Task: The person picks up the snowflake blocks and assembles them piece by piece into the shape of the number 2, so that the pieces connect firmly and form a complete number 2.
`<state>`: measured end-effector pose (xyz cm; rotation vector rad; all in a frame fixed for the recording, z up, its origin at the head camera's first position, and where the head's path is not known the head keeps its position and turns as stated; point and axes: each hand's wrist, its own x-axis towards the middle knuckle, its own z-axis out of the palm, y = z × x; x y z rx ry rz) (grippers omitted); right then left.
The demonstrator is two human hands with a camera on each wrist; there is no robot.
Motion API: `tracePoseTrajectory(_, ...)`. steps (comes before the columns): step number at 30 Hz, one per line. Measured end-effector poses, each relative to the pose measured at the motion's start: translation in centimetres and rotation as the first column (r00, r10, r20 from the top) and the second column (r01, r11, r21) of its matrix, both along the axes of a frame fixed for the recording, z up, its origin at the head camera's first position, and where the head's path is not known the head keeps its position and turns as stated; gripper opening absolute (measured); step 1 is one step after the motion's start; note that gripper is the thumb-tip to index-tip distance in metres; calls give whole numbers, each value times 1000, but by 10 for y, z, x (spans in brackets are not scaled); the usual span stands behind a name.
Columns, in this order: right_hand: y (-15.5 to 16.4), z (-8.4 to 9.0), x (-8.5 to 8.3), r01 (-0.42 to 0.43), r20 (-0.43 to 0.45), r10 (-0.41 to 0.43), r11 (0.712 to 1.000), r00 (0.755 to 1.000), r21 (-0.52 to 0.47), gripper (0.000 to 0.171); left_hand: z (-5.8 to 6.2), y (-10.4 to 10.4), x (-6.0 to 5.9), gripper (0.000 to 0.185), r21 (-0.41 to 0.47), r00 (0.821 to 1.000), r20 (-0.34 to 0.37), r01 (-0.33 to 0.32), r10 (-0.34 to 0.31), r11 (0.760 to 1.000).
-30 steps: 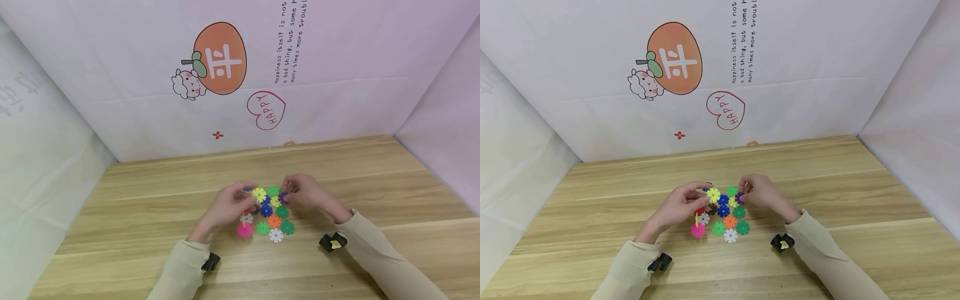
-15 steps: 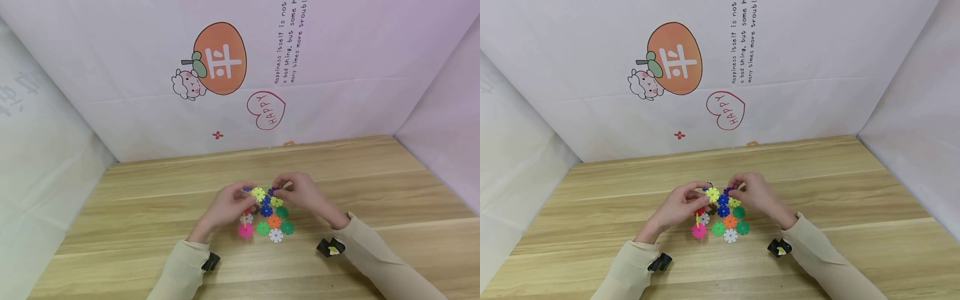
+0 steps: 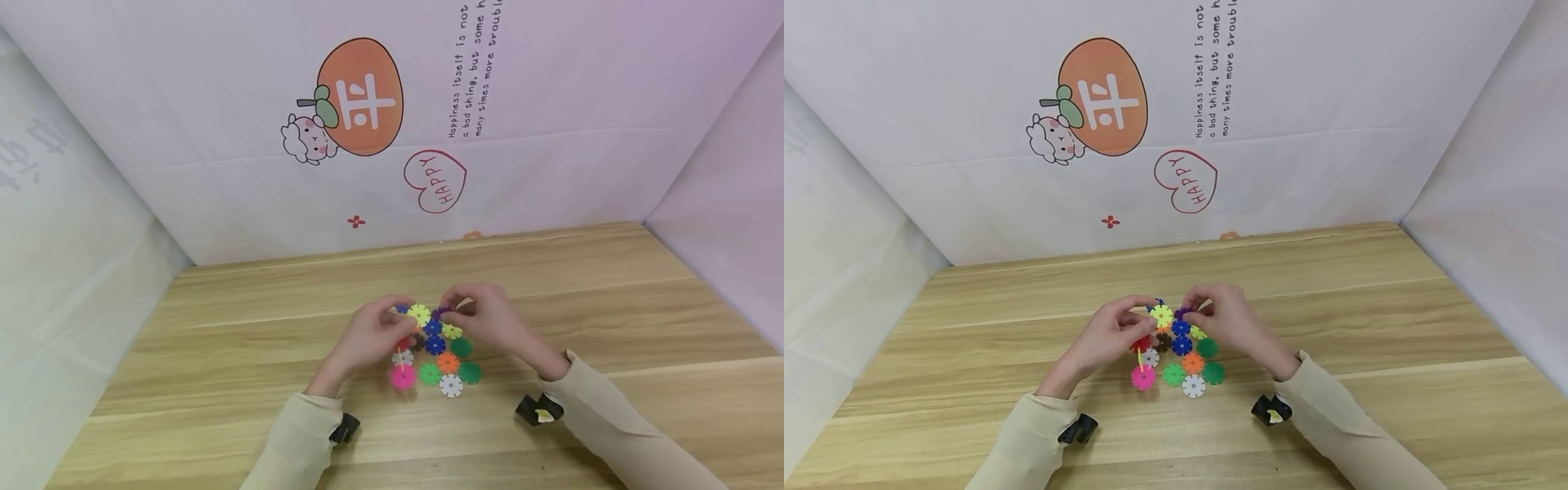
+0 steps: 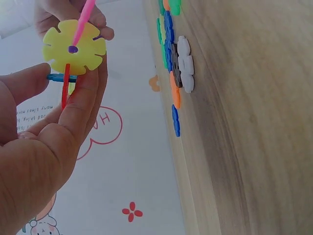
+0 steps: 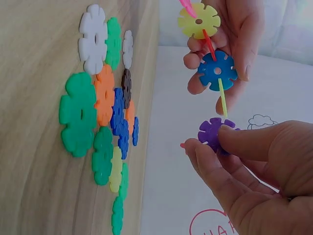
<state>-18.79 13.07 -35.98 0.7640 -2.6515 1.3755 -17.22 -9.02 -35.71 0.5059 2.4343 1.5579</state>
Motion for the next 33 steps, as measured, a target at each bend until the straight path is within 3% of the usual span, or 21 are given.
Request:
tracePoseTrajectory(12,-2,-2,3,-29,-40,28,999,999,-16,10,-2,1,-2,37,-7,999,-19,33,-34,999)
tracePoseTrajectory(19,-4,-3,5,-31,-133,28,999,991,-21,12,-3,1,-2,39,15,998,-33,52,-52,999)
tracePoseTrajectory(25,-6,-4,5,-29,-223,20,999,975,-34,13,-5,2,-3,41,52,999,-32,41,-39,998)
tracePoseTrajectory(33,-9,-8,5,-35,-358,24,999,933,-24,15,-4,3,-2,39,78,999,-39,17,-14,997)
